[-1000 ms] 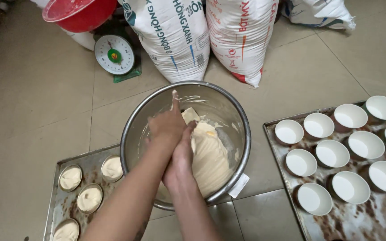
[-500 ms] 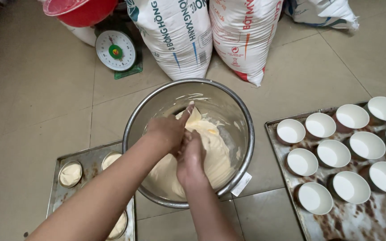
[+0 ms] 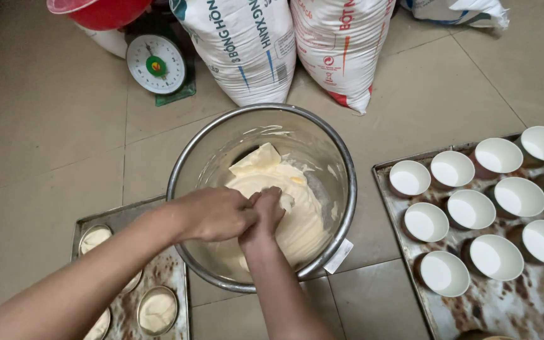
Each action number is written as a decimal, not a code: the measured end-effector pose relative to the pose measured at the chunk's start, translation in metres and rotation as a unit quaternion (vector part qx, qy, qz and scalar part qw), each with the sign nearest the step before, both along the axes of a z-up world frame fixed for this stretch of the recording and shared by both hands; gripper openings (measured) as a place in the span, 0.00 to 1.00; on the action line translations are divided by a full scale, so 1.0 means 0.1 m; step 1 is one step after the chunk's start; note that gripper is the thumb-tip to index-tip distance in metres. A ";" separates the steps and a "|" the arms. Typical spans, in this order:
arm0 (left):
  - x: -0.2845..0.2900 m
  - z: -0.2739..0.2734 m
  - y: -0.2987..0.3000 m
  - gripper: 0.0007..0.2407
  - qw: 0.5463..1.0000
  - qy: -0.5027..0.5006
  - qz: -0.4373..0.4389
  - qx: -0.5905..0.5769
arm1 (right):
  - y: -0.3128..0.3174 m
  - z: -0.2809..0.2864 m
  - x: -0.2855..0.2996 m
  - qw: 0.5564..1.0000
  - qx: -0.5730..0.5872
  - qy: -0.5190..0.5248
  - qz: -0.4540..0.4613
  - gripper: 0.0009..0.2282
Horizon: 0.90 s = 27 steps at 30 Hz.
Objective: Filling small baking molds with batter from a large bowl using hands
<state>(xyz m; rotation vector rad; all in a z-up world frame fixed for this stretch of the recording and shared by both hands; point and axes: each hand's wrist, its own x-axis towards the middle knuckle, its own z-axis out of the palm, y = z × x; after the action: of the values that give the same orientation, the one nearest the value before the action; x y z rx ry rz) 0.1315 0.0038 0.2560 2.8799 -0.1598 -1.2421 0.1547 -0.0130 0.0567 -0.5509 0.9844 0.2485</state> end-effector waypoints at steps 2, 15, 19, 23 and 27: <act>0.14 0.01 -0.02 0.30 0.995 0.055 0.081 -0.025 | 0.05 0.15 -0.13 1.000 0.010 -0.021 -0.020 0.21; 0.53 -1.10 0.23 0.27 0.944 0.082 0.297 -0.119 | -0.22 0.62 -0.45 0.935 -0.076 -0.184 0.295 0.18; 0.56 -1.11 0.25 0.27 0.963 -0.018 0.249 -0.106 | -0.23 0.67 -0.56 0.891 -0.097 -0.238 0.375 0.21; 0.79 -1.41 0.56 0.23 0.954 -0.163 0.199 -0.157 | -0.36 0.73 -0.49 0.870 -0.201 -0.226 0.390 0.30; 0.64 -1.08 0.50 0.20 0.904 -0.325 0.227 -0.163 | -0.63 0.91 -0.26 0.938 -0.226 -0.178 0.191 0.24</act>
<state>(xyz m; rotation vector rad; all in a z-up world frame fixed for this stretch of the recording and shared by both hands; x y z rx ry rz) 0.1952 0.0540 0.1482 2.6735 0.2690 -0.1416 0.1283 -0.0762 0.1477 -1.1720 0.5698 0.2563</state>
